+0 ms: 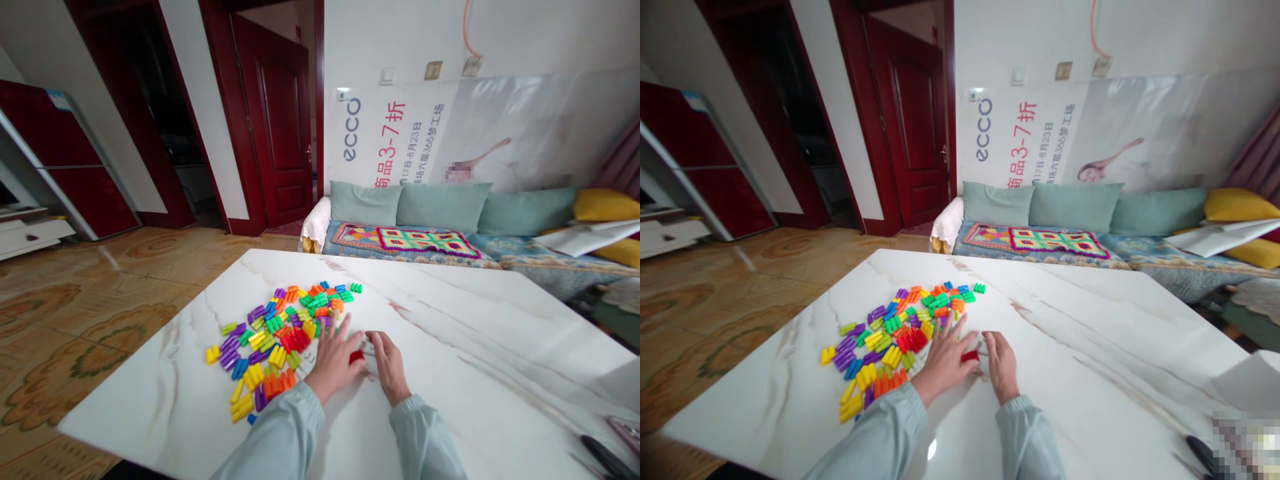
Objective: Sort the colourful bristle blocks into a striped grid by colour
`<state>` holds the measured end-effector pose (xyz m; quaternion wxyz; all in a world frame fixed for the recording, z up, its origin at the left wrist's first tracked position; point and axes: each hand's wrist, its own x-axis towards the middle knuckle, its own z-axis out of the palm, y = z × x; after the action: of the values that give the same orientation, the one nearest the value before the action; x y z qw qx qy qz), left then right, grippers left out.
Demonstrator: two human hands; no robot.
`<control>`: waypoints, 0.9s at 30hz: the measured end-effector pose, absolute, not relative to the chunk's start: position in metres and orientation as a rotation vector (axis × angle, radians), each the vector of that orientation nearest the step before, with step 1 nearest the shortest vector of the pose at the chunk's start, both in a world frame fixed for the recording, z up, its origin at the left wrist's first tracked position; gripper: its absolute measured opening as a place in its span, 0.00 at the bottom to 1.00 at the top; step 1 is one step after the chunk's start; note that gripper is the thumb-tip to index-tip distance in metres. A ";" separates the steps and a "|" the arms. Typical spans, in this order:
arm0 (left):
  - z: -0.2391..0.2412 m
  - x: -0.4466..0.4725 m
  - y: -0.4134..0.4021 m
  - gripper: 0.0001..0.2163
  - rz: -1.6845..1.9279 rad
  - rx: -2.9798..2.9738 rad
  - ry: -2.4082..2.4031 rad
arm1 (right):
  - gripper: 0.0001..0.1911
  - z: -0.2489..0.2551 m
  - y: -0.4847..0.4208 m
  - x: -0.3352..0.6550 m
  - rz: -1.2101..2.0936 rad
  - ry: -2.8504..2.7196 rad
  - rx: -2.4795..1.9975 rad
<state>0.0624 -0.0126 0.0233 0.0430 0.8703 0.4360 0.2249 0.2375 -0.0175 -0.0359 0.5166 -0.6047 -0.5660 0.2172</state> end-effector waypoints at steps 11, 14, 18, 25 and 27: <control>0.036 0.011 0.027 0.17 0.557 2.584 1.746 | 0.31 -0.037 -0.018 0.239 0.568 -1.351 -1.441; 0.026 -0.012 -0.021 0.21 0.620 2.566 1.777 | 0.30 -0.038 -0.018 0.239 0.574 -1.347 -1.440; -0.011 -0.046 -0.097 0.34 0.651 2.747 1.533 | 0.29 -0.037 -0.018 0.239 0.557 -1.362 -1.457; -0.028 -0.073 -0.094 0.28 0.615 2.825 1.732 | 0.21 -0.044 -0.016 0.235 0.363 -1.453 -1.540; -0.028 -0.072 -0.083 0.27 0.664 2.804 1.783 | 0.20 -0.046 -0.011 0.237 0.324 -1.495 -1.563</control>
<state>-0.0724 -0.0830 -0.0283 -0.1233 0.8211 0.5222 0.1945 0.2368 -0.0105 -0.0456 0.4594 -0.6348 -0.6072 0.1315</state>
